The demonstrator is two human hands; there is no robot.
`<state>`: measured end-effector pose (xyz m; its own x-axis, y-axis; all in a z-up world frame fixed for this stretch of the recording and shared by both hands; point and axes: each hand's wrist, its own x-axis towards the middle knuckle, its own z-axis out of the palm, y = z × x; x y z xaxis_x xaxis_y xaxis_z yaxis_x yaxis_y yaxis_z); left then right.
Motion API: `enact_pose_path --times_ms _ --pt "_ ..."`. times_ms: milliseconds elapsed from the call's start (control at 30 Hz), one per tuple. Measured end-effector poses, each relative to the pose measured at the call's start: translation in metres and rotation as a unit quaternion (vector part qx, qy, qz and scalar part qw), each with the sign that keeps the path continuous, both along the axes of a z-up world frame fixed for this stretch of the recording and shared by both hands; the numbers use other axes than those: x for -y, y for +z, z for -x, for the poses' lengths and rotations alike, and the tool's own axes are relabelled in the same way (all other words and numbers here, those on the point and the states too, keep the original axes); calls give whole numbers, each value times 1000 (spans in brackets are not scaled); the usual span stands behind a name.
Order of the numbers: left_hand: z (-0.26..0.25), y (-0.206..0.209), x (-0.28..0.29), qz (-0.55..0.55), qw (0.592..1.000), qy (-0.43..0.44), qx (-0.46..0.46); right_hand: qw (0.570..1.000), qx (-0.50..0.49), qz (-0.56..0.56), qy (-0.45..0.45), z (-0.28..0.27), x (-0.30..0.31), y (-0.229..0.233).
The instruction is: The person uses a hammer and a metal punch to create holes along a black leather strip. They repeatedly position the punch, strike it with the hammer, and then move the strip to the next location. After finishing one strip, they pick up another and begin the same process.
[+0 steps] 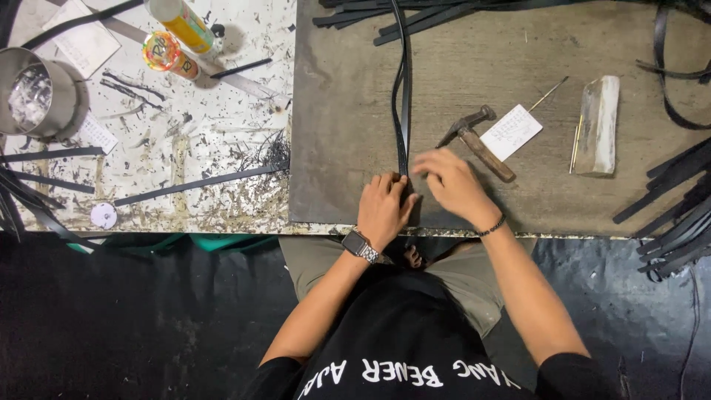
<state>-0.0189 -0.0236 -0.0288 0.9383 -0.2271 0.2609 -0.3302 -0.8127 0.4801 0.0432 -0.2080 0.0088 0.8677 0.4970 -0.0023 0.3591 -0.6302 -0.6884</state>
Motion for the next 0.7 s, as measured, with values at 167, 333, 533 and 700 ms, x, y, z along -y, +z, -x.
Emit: enact_pose_path --times_ms 167,333,533,700 --pt "8 -6 9 -4 1000 7 8 931 291 169 141 -55 -26 25" --pt "12 0 -2 -57 998 21 -4 880 340 264 200 -106 -17 -30" --pt "5 -31 -36 -96 994 11 50 822 454 271 212 -108 2 -23" --pt "6 -26 -53 -104 990 -10 97 846 435 239 194 -84 18 -25"
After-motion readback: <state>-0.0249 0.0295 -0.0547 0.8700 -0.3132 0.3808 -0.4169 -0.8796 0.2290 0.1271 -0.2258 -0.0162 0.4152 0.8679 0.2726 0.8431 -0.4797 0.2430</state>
